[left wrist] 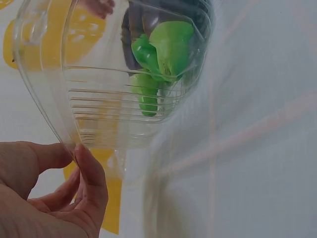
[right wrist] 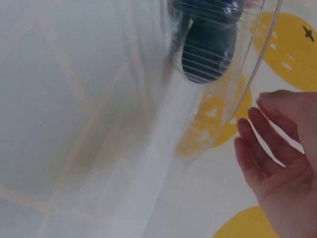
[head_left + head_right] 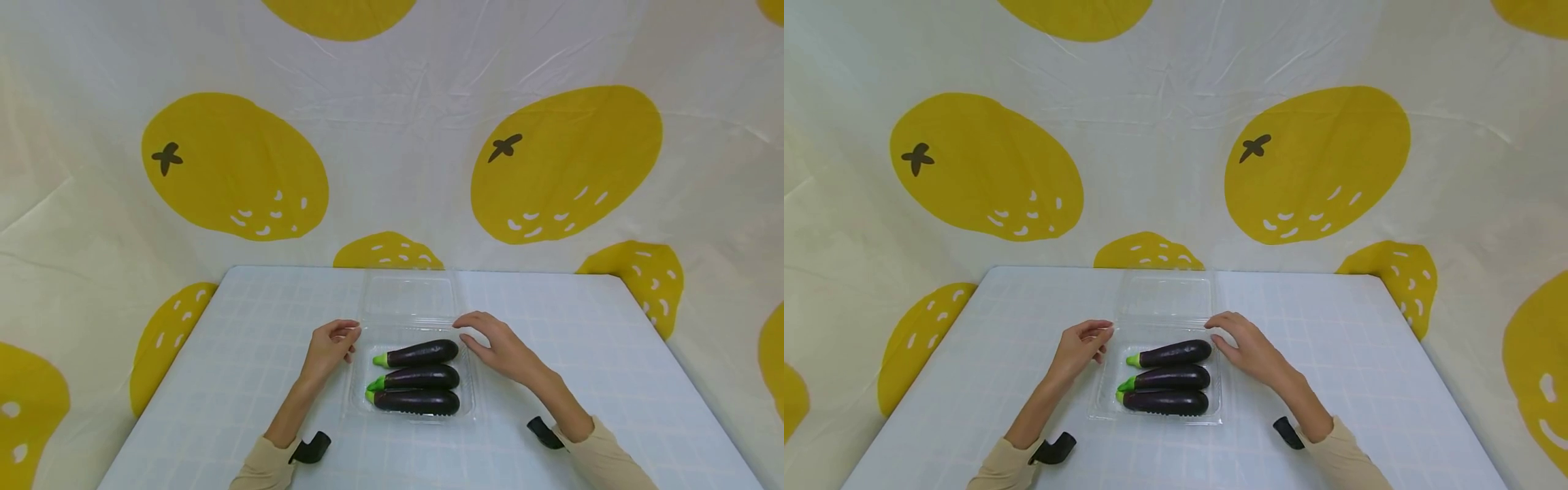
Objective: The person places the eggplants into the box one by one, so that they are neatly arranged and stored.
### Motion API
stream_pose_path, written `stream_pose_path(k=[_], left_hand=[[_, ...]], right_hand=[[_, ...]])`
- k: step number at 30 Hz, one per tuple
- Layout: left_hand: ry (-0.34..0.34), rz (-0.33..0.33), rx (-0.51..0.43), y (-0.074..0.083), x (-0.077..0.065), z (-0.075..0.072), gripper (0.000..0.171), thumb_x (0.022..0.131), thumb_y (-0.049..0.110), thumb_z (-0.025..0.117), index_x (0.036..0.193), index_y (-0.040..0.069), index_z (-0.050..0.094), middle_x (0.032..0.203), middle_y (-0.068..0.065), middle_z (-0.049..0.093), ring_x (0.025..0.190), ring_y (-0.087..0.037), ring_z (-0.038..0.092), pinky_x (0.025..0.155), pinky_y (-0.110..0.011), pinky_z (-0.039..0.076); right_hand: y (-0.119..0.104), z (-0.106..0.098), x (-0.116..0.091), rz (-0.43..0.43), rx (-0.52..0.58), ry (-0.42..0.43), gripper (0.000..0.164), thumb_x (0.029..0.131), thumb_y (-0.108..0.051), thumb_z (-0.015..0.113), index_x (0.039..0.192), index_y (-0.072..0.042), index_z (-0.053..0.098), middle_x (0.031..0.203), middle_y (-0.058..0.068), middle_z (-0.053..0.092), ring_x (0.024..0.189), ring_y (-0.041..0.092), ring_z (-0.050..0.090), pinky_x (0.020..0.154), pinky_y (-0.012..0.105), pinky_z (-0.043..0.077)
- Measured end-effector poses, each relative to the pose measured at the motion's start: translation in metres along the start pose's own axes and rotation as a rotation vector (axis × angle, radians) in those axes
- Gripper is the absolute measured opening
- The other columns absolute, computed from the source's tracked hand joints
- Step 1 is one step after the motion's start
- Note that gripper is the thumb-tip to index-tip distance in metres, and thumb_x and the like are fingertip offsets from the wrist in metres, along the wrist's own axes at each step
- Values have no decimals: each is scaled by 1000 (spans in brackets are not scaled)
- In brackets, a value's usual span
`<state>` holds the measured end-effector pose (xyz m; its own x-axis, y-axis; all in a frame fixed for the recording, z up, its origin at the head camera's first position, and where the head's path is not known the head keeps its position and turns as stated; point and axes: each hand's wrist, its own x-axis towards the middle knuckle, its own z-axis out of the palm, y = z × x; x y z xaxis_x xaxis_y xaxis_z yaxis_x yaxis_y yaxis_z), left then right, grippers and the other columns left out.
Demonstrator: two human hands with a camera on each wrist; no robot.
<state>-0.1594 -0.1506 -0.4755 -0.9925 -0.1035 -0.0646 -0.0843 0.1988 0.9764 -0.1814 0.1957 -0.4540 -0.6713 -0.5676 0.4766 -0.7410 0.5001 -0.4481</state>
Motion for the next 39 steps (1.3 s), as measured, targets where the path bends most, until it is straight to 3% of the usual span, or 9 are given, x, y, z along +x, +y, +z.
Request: stream_pose_path(k=[7, 16, 27, 39], left_hand=[[6, 25, 74, 0, 6, 1, 27, 100, 21, 70, 117, 0, 71, 98, -20, 70, 66, -22, 63, 53, -26, 53], [24, 10, 98, 0, 21, 1, 29, 101, 22, 69, 118, -2, 70, 101, -20, 72, 78, -21, 70, 66, -25, 59], [45, 5, 108, 0, 42, -2, 37, 101, 27, 69, 125, -2, 68, 107, -22, 73, 88, -27, 73, 77, -31, 61], [1, -18, 69, -3, 58, -3, 39, 100, 24, 70, 129, -2, 66, 113, -22, 73, 97, -30, 72, 79, -31, 61]], right_hand=[[14, 3, -6, 76, -5, 83, 30, 90, 4, 75, 119, -4, 69, 118, 8, 68, 111, 25, 65, 98, 27, 51], [29, 10, -7, 204, 16, 142, 38, 92, 0, 75, 128, 2, 63, 122, 17, 64, 103, 35, 66, 86, 52, 57], [41, 18, 7, 361, 189, 135, 47, 99, -8, 69, 138, 10, 52, 135, 29, 57, 114, 45, 63, 95, 55, 53], [51, 26, 17, 485, 280, 112, 49, 102, -13, 65, 141, 12, 48, 135, 30, 59, 120, 43, 62, 100, 56, 50]])
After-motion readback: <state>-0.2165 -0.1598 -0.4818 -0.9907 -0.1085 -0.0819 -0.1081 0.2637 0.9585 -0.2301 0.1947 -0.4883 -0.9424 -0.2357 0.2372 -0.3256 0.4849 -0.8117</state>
